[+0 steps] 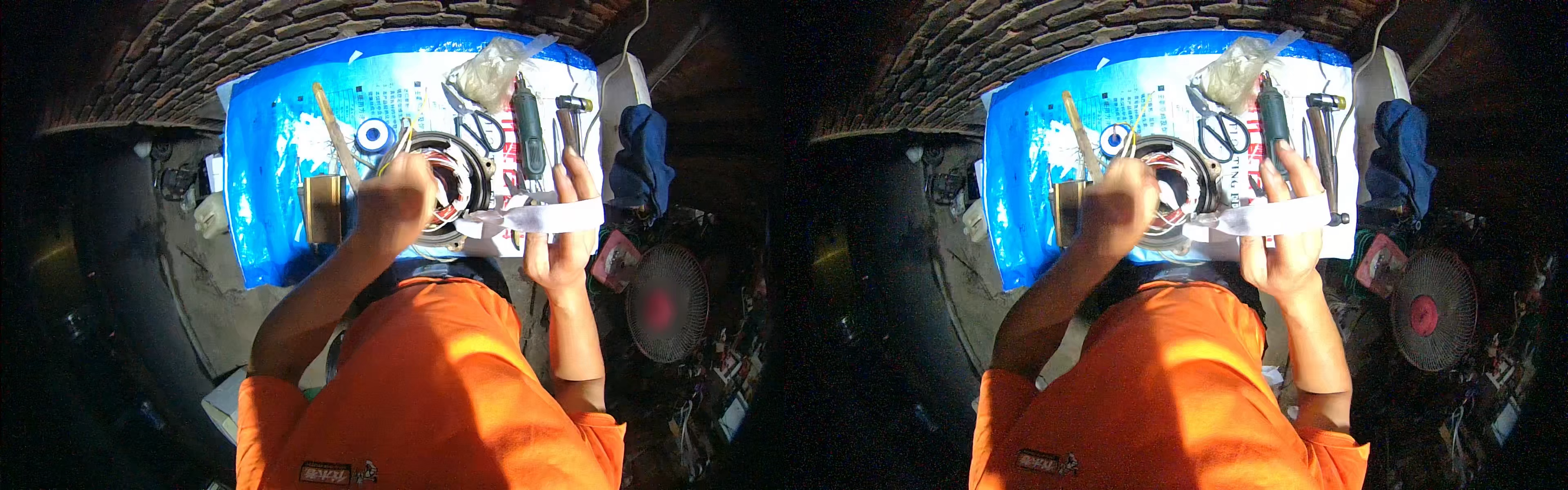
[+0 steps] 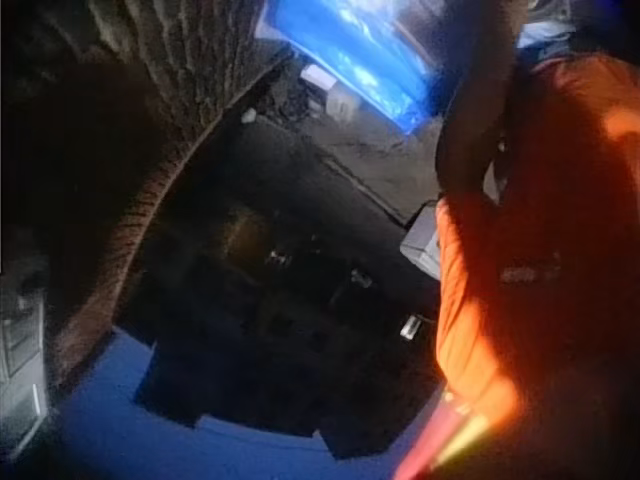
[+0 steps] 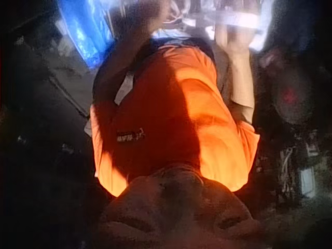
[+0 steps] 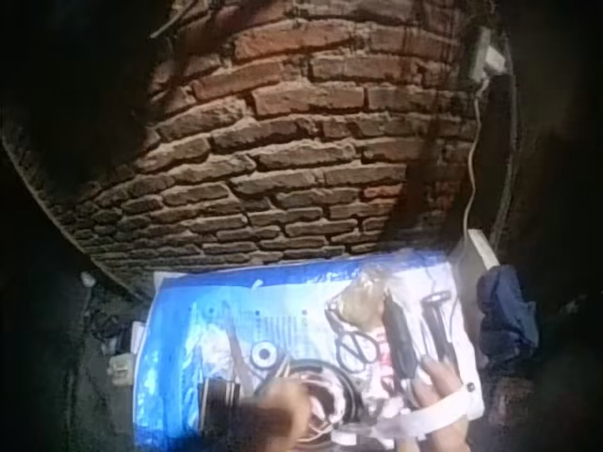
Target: The person wraps white tape around the wires of a circular electrical component, likely a motor stator, to secure and insulate the connections. They repeatedly pull tape, wrap it around the wires, and press it down with their fingers.
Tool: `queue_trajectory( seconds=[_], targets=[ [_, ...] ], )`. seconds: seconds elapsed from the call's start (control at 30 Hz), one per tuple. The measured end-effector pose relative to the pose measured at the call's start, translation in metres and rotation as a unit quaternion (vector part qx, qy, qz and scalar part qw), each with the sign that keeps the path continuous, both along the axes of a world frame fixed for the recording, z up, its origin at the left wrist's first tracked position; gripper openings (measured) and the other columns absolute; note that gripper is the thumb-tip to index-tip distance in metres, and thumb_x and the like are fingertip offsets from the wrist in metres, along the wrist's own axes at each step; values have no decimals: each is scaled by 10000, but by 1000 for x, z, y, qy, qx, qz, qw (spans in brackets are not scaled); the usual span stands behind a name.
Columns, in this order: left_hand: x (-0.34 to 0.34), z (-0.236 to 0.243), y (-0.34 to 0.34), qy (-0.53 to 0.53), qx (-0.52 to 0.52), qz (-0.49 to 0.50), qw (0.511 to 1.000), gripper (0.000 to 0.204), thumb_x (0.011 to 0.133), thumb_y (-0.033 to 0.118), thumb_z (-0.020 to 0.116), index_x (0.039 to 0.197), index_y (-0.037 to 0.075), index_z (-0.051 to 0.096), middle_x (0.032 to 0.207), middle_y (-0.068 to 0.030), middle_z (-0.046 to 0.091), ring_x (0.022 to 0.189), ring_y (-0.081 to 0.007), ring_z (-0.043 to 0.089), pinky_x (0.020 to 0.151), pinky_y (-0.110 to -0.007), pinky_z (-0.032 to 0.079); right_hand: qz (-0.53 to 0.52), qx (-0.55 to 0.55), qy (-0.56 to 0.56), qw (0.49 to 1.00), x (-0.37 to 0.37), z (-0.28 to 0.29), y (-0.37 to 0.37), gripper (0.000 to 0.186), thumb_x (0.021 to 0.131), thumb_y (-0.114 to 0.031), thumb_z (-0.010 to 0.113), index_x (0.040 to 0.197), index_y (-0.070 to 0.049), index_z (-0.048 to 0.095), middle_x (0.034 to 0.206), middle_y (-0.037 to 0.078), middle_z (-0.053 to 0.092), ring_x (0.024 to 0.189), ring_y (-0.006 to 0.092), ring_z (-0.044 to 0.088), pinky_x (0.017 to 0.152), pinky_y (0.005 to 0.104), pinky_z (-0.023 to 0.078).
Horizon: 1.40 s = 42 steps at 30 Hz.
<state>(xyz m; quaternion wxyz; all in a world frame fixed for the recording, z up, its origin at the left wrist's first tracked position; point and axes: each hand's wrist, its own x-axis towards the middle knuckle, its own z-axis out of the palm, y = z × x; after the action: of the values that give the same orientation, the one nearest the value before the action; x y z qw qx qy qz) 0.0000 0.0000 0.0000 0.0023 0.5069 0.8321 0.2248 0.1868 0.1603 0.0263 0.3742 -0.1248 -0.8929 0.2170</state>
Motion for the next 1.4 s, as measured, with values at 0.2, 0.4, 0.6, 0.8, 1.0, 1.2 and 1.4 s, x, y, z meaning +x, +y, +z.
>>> queue_trajectory(
  seconds=[0.2, 0.4, 0.6, 0.8, 1.0, 1.2, 1.4],
  targets=[
    [-69, 82, 14, 99, 260, 43, 960, 101, 847, 80, 756, 845, 31, 668, 743, -147, 680, 546, -229, 614, 545, -341, 501, 124, 91, -132, 979, -18, 26, -5, 583, 715, -88, 707, 1291, -85, 618, 1308, 119, 637, 1053, 301, 641, 1084, 564, 340],
    [-59, 178, 50, 9, 389, -150, 909, 129, 870, 60, 726, 960, -19, 679, 813, -122, 706, 671, -129, 653, 616, -242, 506, 167, 297, -293, 893, -70, 62, -15, 283, 854, -217, 590, 1082, -128, 731, 1138, 58, 683, 882, 216, 628, 868, 440, 461],
    [-58, 119, 18, -218, 30, -231, 948, 351, 888, 138, 689, 1195, -8, 597, 1014, -159, 708, 877, -297, 721, 758, -414, 543, 84, 69, -231, 967, -51, 74, -23, 80, 740, -65, 680, 811, -84, 710, 746, 119, 682, 670, 320, 671, 658, 451, 546],
    [-25, 20, 10, -205, -105, -278, 933, 210, 854, 145, 625, 999, 9, 691, 930, -200, 695, 960, -389, 663, 865, -482, 522, -52, -494, -220, 839, -23, 88, -55, 231, 1005, -157, 583, 983, 45, 694, 781, 64, 679, 679, 128, 625, 620, 297, 501],
    [-9, 12, 3, -78, -37, -142, 986, 132, 873, 153, 630, 849, 25, 652, 793, -178, 672, 764, -384, 697, 687, -493, 566, -70, -581, -97, 805, 5, 87, -76, 258, 1026, -227, 597, 963, 17, 652, 791, 38, 651, 707, 102, 626, 621, 250, 491],
    [-42, 53, 9, -21, 133, -100, 986, 106, 873, 124, 632, 926, 34, 618, 867, -167, 663, 740, -376, 667, 646, -485, 542, -102, -483, -115, 862, 44, 61, -91, 211, 997, -160, 619, 876, 9, 655, 876, 44, 670, 836, 113, 562, 749, 270, 448],
    [-12, 12, 8, -16, -12, -187, 982, 121, 818, 140, 683, 877, 50, 626, 803, -142, 673, 731, -355, 699, 632, -465, 566, -72, -526, 190, 826, 106, 100, -104, 337, 1045, -302, 525, 859, -21, 510, 696, 85, 502, 565, 158, 475, 601, 334, 493]
  ],
)
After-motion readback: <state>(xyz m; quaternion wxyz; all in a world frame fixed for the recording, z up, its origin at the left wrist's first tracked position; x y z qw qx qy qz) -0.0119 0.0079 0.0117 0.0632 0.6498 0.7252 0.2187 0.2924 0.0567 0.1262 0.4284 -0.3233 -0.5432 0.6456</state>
